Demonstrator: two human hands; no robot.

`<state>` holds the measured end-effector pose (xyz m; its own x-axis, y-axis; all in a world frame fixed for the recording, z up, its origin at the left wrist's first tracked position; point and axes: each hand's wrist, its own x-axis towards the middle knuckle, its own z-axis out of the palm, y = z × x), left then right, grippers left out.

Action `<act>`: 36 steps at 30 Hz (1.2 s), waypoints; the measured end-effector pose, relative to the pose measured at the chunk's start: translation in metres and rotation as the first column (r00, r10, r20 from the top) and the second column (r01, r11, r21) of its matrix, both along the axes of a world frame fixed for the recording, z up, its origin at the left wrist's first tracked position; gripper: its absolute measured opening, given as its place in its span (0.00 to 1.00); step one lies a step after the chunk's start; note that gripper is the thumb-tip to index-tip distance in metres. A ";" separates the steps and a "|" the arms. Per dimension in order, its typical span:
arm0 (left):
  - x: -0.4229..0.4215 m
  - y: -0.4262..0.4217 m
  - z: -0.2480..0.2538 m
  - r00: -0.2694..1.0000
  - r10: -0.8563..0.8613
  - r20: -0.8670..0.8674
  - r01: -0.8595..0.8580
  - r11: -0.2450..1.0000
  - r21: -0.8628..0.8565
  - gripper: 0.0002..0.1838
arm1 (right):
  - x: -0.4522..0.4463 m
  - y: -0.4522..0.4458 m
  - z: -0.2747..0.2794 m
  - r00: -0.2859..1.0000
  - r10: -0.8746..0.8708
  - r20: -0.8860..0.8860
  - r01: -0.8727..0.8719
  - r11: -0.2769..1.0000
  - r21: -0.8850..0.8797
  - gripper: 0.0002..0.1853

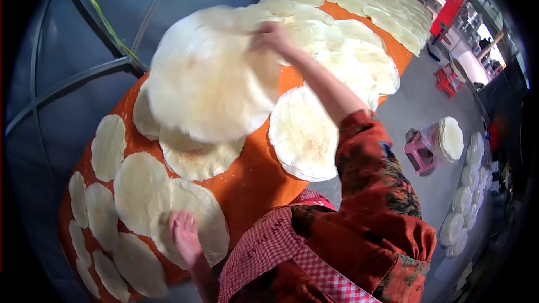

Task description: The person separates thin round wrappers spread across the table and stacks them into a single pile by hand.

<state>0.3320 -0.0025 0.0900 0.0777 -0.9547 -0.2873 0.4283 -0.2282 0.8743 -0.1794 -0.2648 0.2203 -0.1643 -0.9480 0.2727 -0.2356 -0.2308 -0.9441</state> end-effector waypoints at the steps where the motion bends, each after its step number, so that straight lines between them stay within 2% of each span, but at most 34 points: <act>1: 0.006 0.011 -0.022 0.997 0.072 -0.035 -0.068 0.994 0.091 0.25 | -0.031 0.008 -0.008 0.997 -0.070 -0.031 0.071 0.997 0.033 0.11; 2: 0.013 0.020 -0.044 0.987 0.149 -0.065 -0.135 0.973 0.186 0.25 | -0.059 0.021 -0.021 0.992 -0.115 0.059 0.113 0.993 0.045 0.11; 3: 0.005 0.030 -0.040 0.983 0.185 -0.005 -0.178 0.952 0.250 0.22 | -0.086 0.031 -0.044 0.967 -0.217 0.132 0.203 0.973 0.111 0.10; 4: 0.007 0.041 -0.057 0.980 0.191 -0.050 -0.173 0.953 0.248 0.20 | -0.115 0.039 -0.074 0.957 -0.274 0.098 0.260 0.956 0.133 0.10; 5: 0.006 0.053 -0.063 0.975 0.200 -0.091 -0.173 0.954 0.245 0.19 | -0.147 0.042 -0.112 0.935 -0.341 -0.098 0.353 0.918 0.179 0.12; 6: 0.007 0.062 -0.068 0.973 0.220 -0.076 -0.191 0.941 0.278 0.18 | -0.173 0.053 -0.154 0.780 -0.502 -0.375 0.569 0.817 0.089 0.16; 7: -0.003 0.063 -0.063 0.970 0.237 -0.061 -0.207 0.928 0.311 0.18 | -0.176 0.069 -0.191 0.685 -0.664 -0.300 0.705 0.708 0.044 0.22; 9: -0.006 0.066 -0.059 0.967 0.251 -0.040 -0.222 0.911 0.347 0.17 | -0.162 0.098 -0.246 0.406 -0.739 -0.538 0.881 0.474 0.014 0.25; 10: -0.004 0.064 -0.061 0.968 0.246 -0.038 -0.218 0.911 0.350 0.17 | -0.135 0.103 -0.270 0.464 -0.686 -0.561 0.836 0.549 0.019 0.22; 11: -0.003 0.062 -0.062 0.971 0.238 -0.037 -0.210 0.912 0.352 0.17 | -0.078 0.110 -0.263 0.812 -0.570 0.125 0.528 0.809 0.258 0.16; 12: -0.003 0.060 -0.061 0.972 0.234 -0.031 -0.207 0.911 0.357 0.17 | -0.036 0.104 -0.267 0.914 -0.364 0.181 0.239 0.842 0.484 0.15; 13: -0.003 0.053 -0.060 0.974 0.226 -0.025 -0.202 0.912 0.357 0.16 | -0.001 0.084 -0.323 0.953 -0.289 -0.088 0.300 0.879 0.370 0.17; 14: -0.001 0.046 -0.058 0.976 0.215 -0.018 -0.195 0.915 0.353 0.16 | 0.075 0.090 -0.242 0.911 -0.305 0.278 0.113 0.832 0.543 0.16; 15: 0.000 0.037 -0.054 0.979 0.202 -0.022 -0.182 0.923 0.340 0.16 | 0.108 0.076 -0.245 0.929 -0.283 0.238 0.104 0.818 0.566 0.14; 17: 0.003 0.028 -0.045 0.981 0.189 -0.032 -0.171 0.938 0.300 0.15 | 0.138 0.050 -0.249 0.954 -0.291 -0.075 0.281 0.778 0.563 0.18; 18: 0.009 0.028 -0.042 0.982 0.184 -0.036 -0.167 0.946 0.278 0.15 | 0.145 0.039 -0.246 0.945 -0.294 0.141 0.122 0.719 0.684 0.18; 19: 0.011 0.028 -0.040 0.982 0.181 -0.046 -0.164 0.952 0.258 0.15 | 0.154 0.028 -0.247 0.913 -0.370 0.170 0.128 0.658 0.742 0.17; 20: 0.015 0.027 -0.040 0.982 0.179 -0.060 -0.160 0.958 0.237 0.15 | 0.158 0.024 -0.246 0.900 -0.367 0.235 0.053 0.628 0.777 0.16; 21: 0.018 0.029 -0.041 0.980 0.187 -0.061 -0.168 0.957 0.235 0.16 | 0.168 0.029 -0.218 0.884 -0.365 0.292 -0.023 0.591 0.806 0.16; 24: 0.027 0.029 -0.049 0.980 0.166 -0.108 -0.144 0.971 0.191 0.16 | 0.178 -0.013 -0.216 0.980 -0.079 0.180 0.002 0.919 0.395 0.16; 25: 0.030 0.024 -0.056 0.980 0.142 -0.143 -0.121 0.982 0.147 0.16 | 0.192 -0.031 -0.180 0.975 0.027 0.222 -0.069 0.980 0.186 0.19; 26: 0.033 0.024 -0.059 0.978 0.118 -0.172 -0.100 0.989 0.111 0.17 | 0.194 -0.059 -0.157 0.987 0.152 -0.053 -0.135 0.961 0.241 0.18; 27: 0.033 0.021 -0.056 0.969 0.120 -0.214 -0.094 0.988 0.124 0.17 | 0.216 -0.055 -0.081 0.933 0.239 -0.271 -0.148 0.937 0.315 0.17; 29: 0.032 -0.006 -0.046 0.948 0.115 -0.297 -0.080 0.989 0.127 0.19 | 0.255 -0.039 0.008 0.877 0.351 -0.327 -0.358 0.933 0.042 0.16; 32: 0.029 -0.041 -0.052 0.789 0.092 -0.607 -0.020 0.992 0.123 0.26 | 0.296 0.011 0.088 0.627 0.424 -0.653 -0.518 0.853 0.056 0.10; 33: 0.028 -0.053 -0.058 0.727 0.064 -0.684 0.008 0.995 0.101 0.29 | 0.301 0.039 0.100 0.514 0.415 -0.751 -0.578 0.814 0.055 0.07; 35: 0.019 -0.072 -0.058 0.534 0.076 -0.842 0.033 0.993 0.110 0.33 | 0.296 0.074 0.086 0.402 0.319 -0.858 -0.788 0.598 -0.147 0.06; 36: 0.016 -0.080 -0.068 0.503 0.000 -0.864 0.053 0.998 0.031 0.36 | 0.289 0.091 0.073 0.328 0.305 -0.894 -0.805 0.586 -0.095 0.07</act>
<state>0.3481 -0.0826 0.0221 -0.2594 -0.9351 -0.2413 0.9575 -0.2816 0.0618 0.1101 -0.1734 0.2929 0.8439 -0.4012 0.3560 -0.3590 -0.9156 -0.1810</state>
